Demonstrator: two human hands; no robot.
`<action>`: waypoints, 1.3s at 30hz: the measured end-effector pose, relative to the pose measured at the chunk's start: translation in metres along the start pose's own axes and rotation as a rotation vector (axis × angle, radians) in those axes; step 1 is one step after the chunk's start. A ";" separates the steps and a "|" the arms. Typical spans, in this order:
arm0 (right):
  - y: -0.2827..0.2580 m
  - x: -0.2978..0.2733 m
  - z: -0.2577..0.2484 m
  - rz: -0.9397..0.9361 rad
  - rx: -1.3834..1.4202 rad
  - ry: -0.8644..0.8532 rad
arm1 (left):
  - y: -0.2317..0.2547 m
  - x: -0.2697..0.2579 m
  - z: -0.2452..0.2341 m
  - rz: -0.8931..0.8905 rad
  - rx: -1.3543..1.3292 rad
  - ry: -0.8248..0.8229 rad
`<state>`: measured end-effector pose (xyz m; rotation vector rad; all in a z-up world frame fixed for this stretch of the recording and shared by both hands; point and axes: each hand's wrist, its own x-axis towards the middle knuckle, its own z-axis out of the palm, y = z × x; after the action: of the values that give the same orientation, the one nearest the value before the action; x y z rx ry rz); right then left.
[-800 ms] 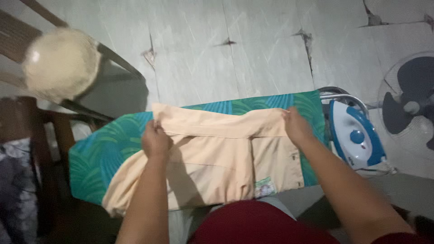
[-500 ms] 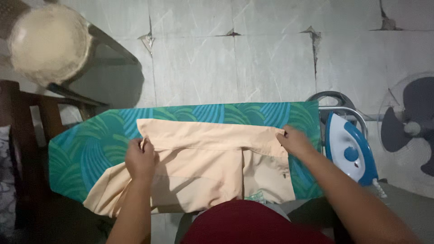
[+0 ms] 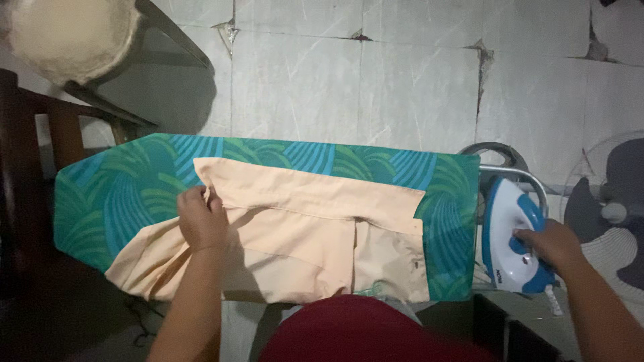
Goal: The person irons a shirt on an ironing board using an iron.
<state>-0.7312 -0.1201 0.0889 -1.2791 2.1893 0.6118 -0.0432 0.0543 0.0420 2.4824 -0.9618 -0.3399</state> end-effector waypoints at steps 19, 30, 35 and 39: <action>0.074 -0.180 -0.079 0.271 -0.060 0.041 | -0.022 -0.001 0.007 0.195 -0.027 0.019; -0.075 -0.302 -0.080 -0.044 -0.132 -0.008 | -0.029 0.002 0.013 0.270 -0.046 0.120; -0.207 -0.303 -0.050 -0.520 -0.055 -0.106 | -0.026 0.003 0.016 0.187 -0.096 0.043; -0.300 -0.277 -0.012 -1.057 -0.382 0.036 | -0.016 0.000 0.009 0.149 -0.062 0.057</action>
<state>-0.3536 -0.0839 0.2403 -2.3507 1.1284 0.5431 -0.0376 0.0621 0.0261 2.3360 -1.0885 -0.2447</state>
